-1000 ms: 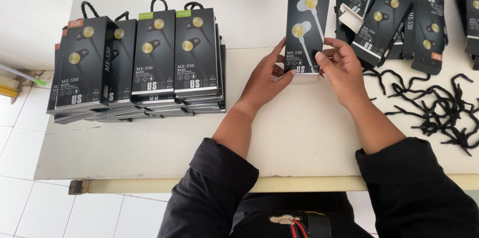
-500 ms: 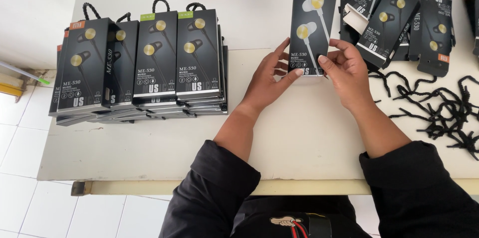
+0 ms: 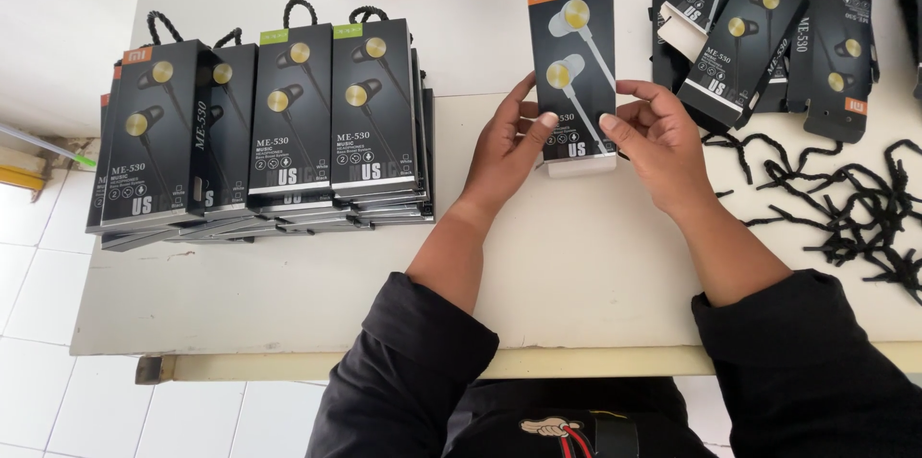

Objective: The person assembles small black cardboard boxes for Xiaomi ME-530 earphones. They fold the flaps, tuck the bottom panel to form the base, and then fold and secure the top flaps to close each box. The person repeats this process for multiple boxes, placing each finished box into a stack on the left side of the table.

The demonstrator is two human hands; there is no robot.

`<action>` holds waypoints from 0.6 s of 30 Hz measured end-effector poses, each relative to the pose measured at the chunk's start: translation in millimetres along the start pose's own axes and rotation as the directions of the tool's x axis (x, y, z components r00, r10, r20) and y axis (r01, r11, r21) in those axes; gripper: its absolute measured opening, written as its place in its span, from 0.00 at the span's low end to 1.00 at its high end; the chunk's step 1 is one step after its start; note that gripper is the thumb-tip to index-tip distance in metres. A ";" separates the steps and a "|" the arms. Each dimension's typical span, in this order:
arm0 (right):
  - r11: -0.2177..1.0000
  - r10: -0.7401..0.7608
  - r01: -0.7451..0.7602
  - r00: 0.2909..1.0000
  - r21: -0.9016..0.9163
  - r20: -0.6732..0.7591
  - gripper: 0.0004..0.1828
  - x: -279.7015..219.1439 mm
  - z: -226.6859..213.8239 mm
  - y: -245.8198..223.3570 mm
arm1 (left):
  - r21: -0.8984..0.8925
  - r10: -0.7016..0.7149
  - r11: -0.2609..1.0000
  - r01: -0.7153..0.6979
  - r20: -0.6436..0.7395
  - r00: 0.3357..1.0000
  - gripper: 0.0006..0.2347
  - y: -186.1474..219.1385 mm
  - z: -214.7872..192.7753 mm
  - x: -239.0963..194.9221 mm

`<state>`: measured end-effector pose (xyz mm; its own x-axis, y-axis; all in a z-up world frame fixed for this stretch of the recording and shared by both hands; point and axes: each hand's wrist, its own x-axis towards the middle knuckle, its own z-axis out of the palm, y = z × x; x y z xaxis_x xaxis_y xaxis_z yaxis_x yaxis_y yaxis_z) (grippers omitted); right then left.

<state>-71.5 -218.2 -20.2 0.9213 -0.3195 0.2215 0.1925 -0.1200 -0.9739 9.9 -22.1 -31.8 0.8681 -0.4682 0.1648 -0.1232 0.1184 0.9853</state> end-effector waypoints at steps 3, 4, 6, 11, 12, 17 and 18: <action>1.000 0.022 -0.022 1.000 0.020 -0.015 0.17 3.6 -7.4 12.4 | -0.054 -0.009 0.999 0.008 -0.021 1.000 0.23 -2.2 -3.0 0.9; 1.000 0.022 -0.022 1.000 0.021 -0.015 0.17 4.8 -9.7 14.2 | -0.053 -0.009 0.999 0.008 -0.021 1.000 0.23 -7.7 -3.5 2.2; 0.999 0.033 -0.031 0.998 0.045 -0.044 0.10 6.6 -14.2 18.1 | -0.076 0.028 0.997 -0.027 0.014 1.000 0.18 -19.0 -4.4 4.0; 0.993 0.056 -0.052 0.998 0.105 -0.037 0.13 7.2 -14.3 20.6 | -0.218 -0.049 0.974 0.069 0.097 0.994 0.13 -4.9 -0.6 1.3; 0.994 0.055 -0.054 0.998 0.099 -0.013 0.16 6.2 -10.7 13.8 | -0.245 -0.070 0.965 0.093 0.104 0.992 0.13 -0.2 -0.5 0.6; 0.990 0.094 -0.093 0.996 0.110 -0.002 0.18 3.0 -2.1 -0.4 | -0.276 -0.186 0.941 0.194 0.056 0.981 0.13 8.4 -2.9 4.5; 0.985 0.117 -0.117 0.993 0.130 0.013 0.18 3.2 -2.9 1.2 | -0.289 -0.223 0.932 0.220 0.022 0.975 0.13 7.1 -3.4 5.3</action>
